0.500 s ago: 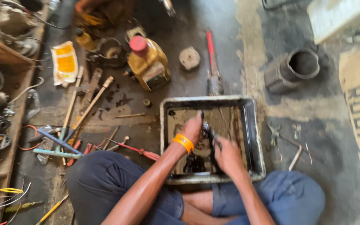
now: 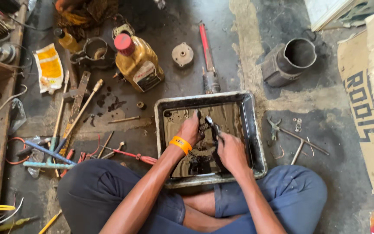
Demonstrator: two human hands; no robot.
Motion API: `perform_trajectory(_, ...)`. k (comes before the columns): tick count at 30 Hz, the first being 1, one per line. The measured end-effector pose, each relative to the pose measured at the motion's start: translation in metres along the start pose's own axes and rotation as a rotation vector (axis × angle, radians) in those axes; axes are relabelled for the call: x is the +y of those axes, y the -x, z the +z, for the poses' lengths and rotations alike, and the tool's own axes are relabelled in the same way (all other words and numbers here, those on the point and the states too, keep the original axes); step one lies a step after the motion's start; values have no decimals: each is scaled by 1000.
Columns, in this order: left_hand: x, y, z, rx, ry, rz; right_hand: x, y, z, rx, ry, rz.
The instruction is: The person sits on the floor and scrubs a small mechanical part in a metal tray filled with dark liquid using a brush. They repeatedly dip the part and brush into the liquid, scrubbing the surface to remove grime.
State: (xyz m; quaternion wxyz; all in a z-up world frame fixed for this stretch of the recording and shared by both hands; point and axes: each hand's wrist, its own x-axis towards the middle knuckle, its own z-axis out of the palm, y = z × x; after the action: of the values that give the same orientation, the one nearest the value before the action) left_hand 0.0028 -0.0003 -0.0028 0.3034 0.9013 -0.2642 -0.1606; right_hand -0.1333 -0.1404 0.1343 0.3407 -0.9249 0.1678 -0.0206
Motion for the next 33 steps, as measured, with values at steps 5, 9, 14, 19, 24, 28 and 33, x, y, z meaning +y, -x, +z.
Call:
perform_trajectory(5,-9,-5,6,40,9,84,-4,-1,-4,-42,-58,0)
perform_trajectory(9,-2,-9,-1,4,-9,-18,-10,-3,-6,-11,-146,-191)
perform_trajectory(14,11,7,-14,93,30,99,-4,0,0,-149,5,141)
perform_trajectory(19,19,8,-17,40,-13,41,6,1,9,-68,-6,23)
perform_trajectory(24,19,-7,-19,-94,-102,-25,8,-5,7,-101,-16,-10)
perform_trajectory(28,19,6,-18,-55,-28,-40,9,-3,8,-47,13,50)
perform_trajectory(33,20,7,-21,32,-7,35,8,-5,9,-193,-93,159)
